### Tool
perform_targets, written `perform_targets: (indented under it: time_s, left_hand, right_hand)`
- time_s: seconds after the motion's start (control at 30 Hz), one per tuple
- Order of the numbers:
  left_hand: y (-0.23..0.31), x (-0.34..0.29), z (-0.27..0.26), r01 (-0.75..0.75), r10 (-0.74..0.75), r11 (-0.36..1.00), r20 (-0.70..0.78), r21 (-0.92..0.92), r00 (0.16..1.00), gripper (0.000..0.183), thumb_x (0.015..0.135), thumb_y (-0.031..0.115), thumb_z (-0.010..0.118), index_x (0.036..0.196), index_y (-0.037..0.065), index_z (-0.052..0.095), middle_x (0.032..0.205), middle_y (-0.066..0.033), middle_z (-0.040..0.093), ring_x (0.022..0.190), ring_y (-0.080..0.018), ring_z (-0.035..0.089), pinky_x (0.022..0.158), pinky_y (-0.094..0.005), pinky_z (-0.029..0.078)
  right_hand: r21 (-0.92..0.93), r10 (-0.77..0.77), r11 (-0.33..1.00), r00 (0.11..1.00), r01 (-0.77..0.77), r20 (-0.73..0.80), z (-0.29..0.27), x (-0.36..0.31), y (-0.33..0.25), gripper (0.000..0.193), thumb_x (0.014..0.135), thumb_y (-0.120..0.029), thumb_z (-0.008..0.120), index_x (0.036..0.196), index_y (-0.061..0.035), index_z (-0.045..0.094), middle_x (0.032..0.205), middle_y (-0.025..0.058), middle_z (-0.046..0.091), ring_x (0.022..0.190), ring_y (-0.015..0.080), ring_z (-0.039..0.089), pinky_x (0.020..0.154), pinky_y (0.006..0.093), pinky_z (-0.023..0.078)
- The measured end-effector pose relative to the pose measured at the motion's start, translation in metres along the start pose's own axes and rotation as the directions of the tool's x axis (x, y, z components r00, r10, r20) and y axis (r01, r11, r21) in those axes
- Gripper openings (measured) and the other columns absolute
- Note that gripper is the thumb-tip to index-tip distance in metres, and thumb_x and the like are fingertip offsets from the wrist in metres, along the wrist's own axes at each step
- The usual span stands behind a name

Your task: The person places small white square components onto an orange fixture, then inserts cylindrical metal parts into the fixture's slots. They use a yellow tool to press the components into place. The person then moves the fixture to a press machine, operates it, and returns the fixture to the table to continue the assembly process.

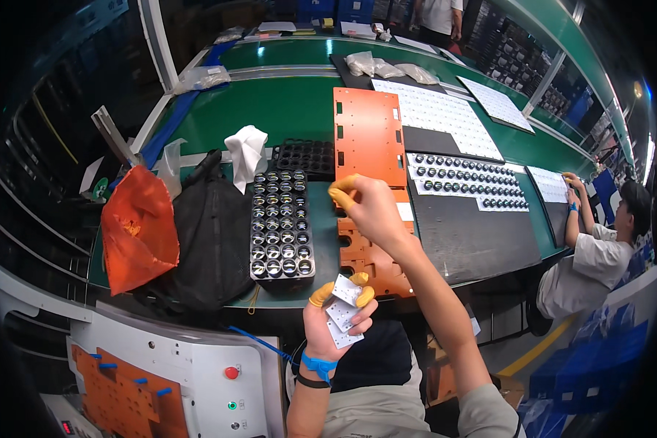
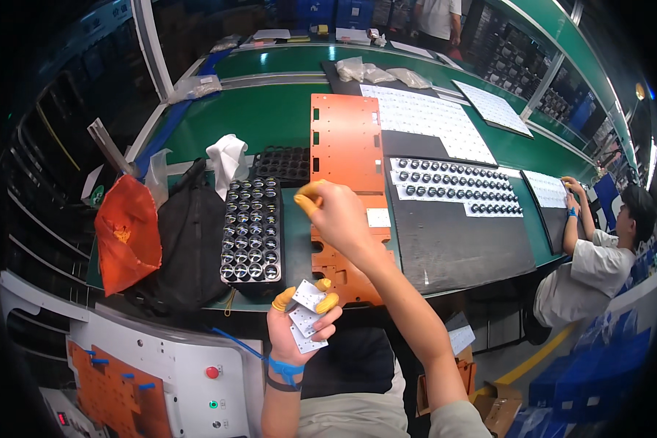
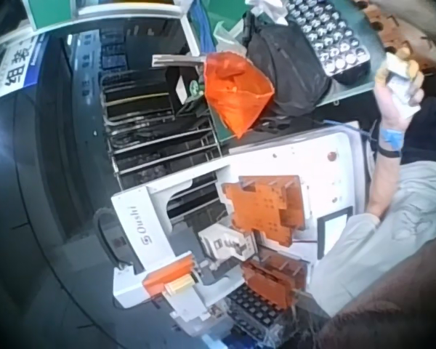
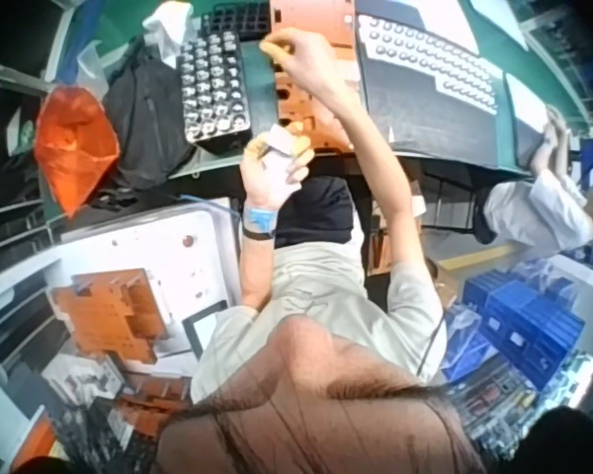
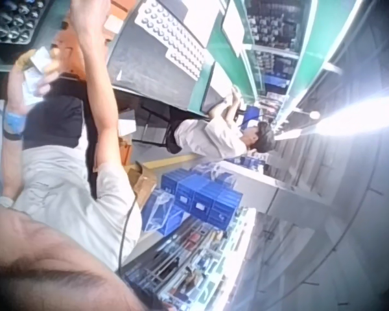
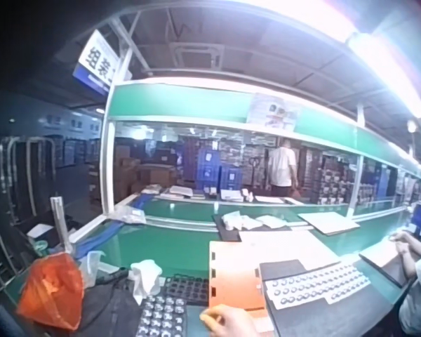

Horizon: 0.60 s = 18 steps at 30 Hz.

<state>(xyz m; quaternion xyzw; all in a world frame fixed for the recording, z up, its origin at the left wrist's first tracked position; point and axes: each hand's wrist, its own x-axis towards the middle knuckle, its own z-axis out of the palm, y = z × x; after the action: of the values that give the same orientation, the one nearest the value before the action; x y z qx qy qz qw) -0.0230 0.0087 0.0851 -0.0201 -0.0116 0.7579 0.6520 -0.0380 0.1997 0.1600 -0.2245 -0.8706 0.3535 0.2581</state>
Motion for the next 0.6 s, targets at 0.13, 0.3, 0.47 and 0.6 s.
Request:
perform_targets:
  time_s: [0.13, 0.3, 0.47, 0.6]
  left_hand:
    - [0.000, -0.003, 0.000, -0.041, 0.041, 0.999, -0.006, 0.032, 0.999, 0.045, 0.096, 0.032, 0.050, 0.127, 0.000, 0.054, 0.089, -0.0103, 0.050, 0.065, -0.0157, 0.041, 0.048, -0.0251, 0.033]
    - [0.000, -0.014, -0.008, -0.160, 0.170, 0.965, -0.030, 0.209, 0.985, 0.041, 0.098, 0.025, 0.049, 0.132, 0.002, 0.051, 0.114, -0.0185, 0.060, 0.067, -0.0135, 0.043, 0.050, -0.0231, 0.035]
    - [0.002, -0.012, 0.005, -0.134, 0.150, 0.961, -0.050, 0.240, 0.987, 0.044, 0.095, 0.025, 0.049, 0.132, 0.001, 0.051, 0.127, -0.0257, 0.058, 0.065, -0.0138, 0.043, 0.050, -0.0229, 0.035]
    - [0.003, -0.012, 0.004, -0.083, 0.081, 0.989, 0.018, 0.120, 0.997, 0.049, 0.095, 0.027, 0.049, 0.135, -0.001, 0.049, 0.124, -0.0277, 0.060, 0.062, -0.0138, 0.042, 0.049, -0.0230, 0.034]
  right_hand:
    - [-0.121, -0.022, 0.992, 1.000, 0.020, -0.012, 0.024, 0.022, -0.011, 0.026, 0.082, -0.023, 0.077, 0.096, -0.0016, 0.074, 0.087, 0.0148, 0.072, 0.075, 0.0298, 0.070, 0.069, 0.0407, 0.054]
    - [-0.282, -0.106, 0.954, 0.994, 0.104, 0.010, 0.039, 0.035, -0.015, 0.031, 0.078, -0.027, 0.080, 0.093, -0.0007, 0.074, 0.084, 0.0149, 0.072, 0.078, 0.0315, 0.070, 0.069, 0.0418, 0.055]
    - [-0.363, -0.090, 0.926, 0.994, 0.108, 0.066, 0.038, 0.043, -0.014, 0.029, 0.077, -0.028, 0.080, 0.085, -0.0007, 0.072, 0.085, 0.0143, 0.071, 0.079, 0.0322, 0.069, 0.068, 0.0433, 0.054]
    - [-0.289, -0.108, 0.952, 0.994, 0.103, 0.000, 0.035, 0.040, -0.012, 0.028, 0.077, -0.028, 0.078, 0.084, -0.0016, 0.071, 0.085, 0.0134, 0.071, 0.077, 0.0306, 0.069, 0.066, 0.0420, 0.053]
